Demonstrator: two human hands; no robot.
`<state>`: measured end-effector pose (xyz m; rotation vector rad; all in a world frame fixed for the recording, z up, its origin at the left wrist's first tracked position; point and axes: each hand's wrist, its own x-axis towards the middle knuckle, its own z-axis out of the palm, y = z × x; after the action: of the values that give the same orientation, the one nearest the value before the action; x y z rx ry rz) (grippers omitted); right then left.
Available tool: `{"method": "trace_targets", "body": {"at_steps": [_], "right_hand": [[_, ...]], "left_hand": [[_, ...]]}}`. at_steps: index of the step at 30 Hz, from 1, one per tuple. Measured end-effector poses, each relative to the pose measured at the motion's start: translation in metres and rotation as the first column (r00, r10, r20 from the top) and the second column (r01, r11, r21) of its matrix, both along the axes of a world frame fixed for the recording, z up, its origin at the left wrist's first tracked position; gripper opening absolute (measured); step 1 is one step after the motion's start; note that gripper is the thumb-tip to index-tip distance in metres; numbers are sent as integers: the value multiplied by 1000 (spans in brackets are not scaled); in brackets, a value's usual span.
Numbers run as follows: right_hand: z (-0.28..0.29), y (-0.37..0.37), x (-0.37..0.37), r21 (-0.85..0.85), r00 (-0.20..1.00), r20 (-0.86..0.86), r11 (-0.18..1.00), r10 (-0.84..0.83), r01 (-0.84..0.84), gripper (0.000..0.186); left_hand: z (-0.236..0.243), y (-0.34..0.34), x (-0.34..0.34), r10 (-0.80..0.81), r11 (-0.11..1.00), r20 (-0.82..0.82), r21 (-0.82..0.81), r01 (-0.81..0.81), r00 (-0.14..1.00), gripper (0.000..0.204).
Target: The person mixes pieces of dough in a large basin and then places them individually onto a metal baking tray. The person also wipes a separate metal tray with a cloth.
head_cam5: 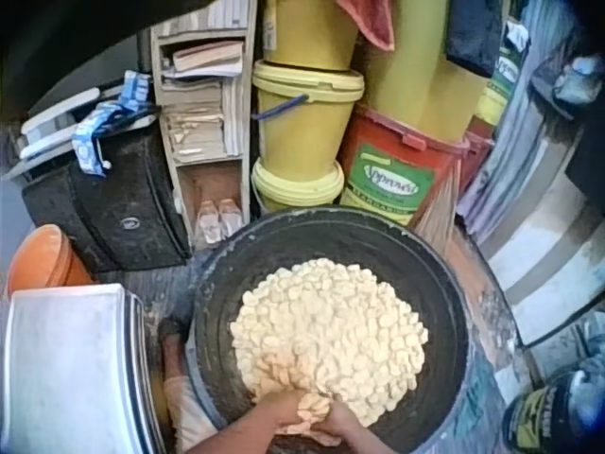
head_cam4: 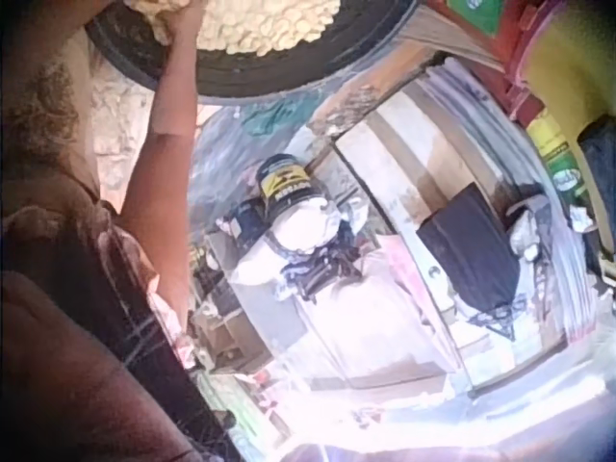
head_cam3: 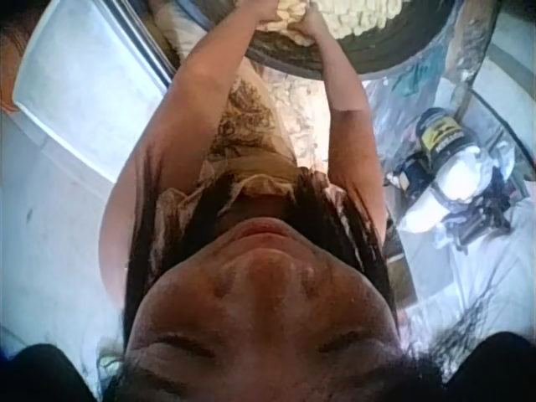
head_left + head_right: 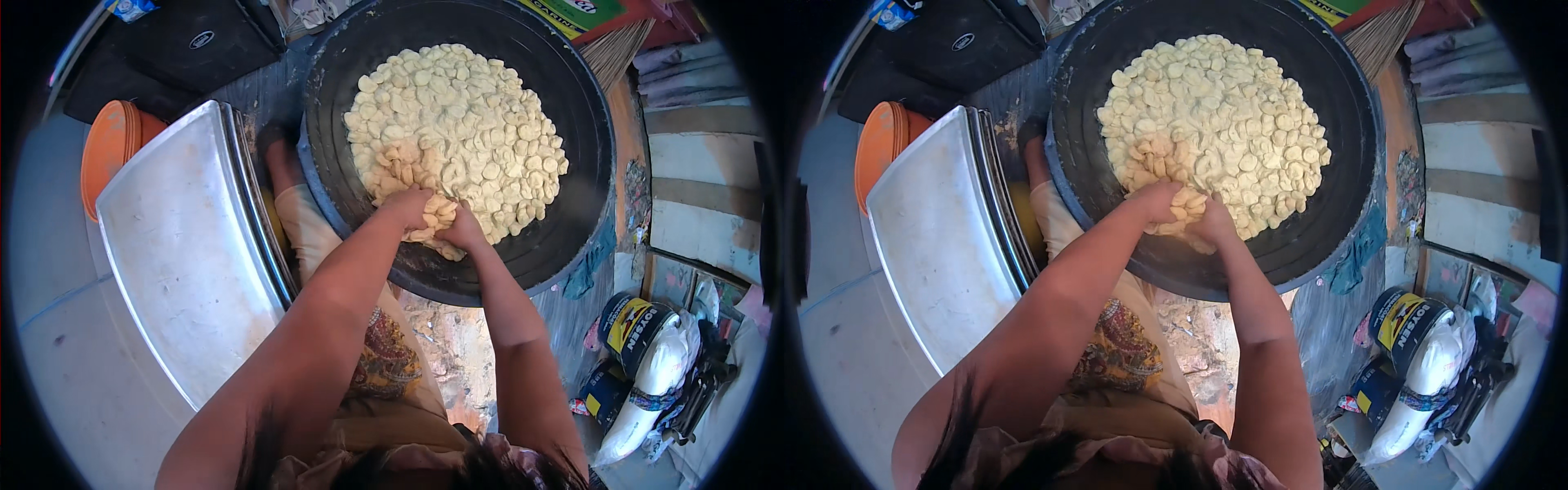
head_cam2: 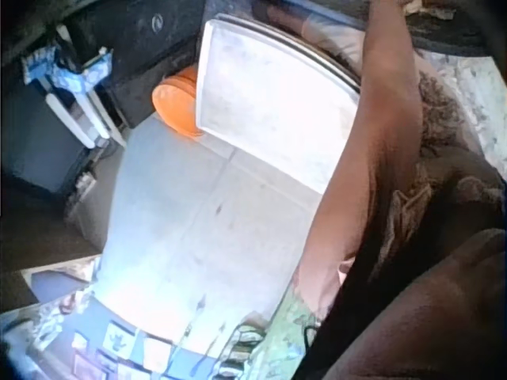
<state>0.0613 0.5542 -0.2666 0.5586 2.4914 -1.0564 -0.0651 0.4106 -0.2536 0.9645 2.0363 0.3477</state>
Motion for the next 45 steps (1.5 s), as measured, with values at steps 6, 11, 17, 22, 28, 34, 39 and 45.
{"method": "trace_targets", "body": {"at_steps": [6, 11, 17, 22, 28, 34, 39, 45], "right_hand": [[31, 12, 5, -190, 890, -270, 927, -367, 324, 75], [100, 12, -9, -311, 803, -397, 889, -444, 338, 70], [245, -46, -43, -189, 751, -644, 981, -150, 34, 63], [324, -174, -55, -75, 583, -803, 949, 124, -305, 66], [304, -329, -39, 118, 594, -615, 806, 518, -581, 71], [308, -346, -52, 261, 521, -291, 591, 802, -764, 81], [332, -331, -102, 144, 650, -233, 687, 723, -712, 73], [295, -393, -126, 247, 469, -279, 535, 838, -808, 59]], "left_hand": [[45, 9, 0, 221, 908, 33, 357, -218, 975, 70], [137, 8, -15, 191, 891, 12, 417, -178, 982, 68], [253, -74, -6, 454, 687, -78, 665, -293, 888, 70], [305, -225, 36, 724, 380, 94, 772, -509, 683, 63], [278, -378, 118, 881, 449, -200, 640, -624, 430, 75], [252, -431, 135, 762, 634, -381, 600, -487, 523, 71], [262, -455, 91, 826, 295, 118, 743, -601, 552, 12], [270, -471, 52, 810, 470, -83, 684, -557, 581, 19]]}}
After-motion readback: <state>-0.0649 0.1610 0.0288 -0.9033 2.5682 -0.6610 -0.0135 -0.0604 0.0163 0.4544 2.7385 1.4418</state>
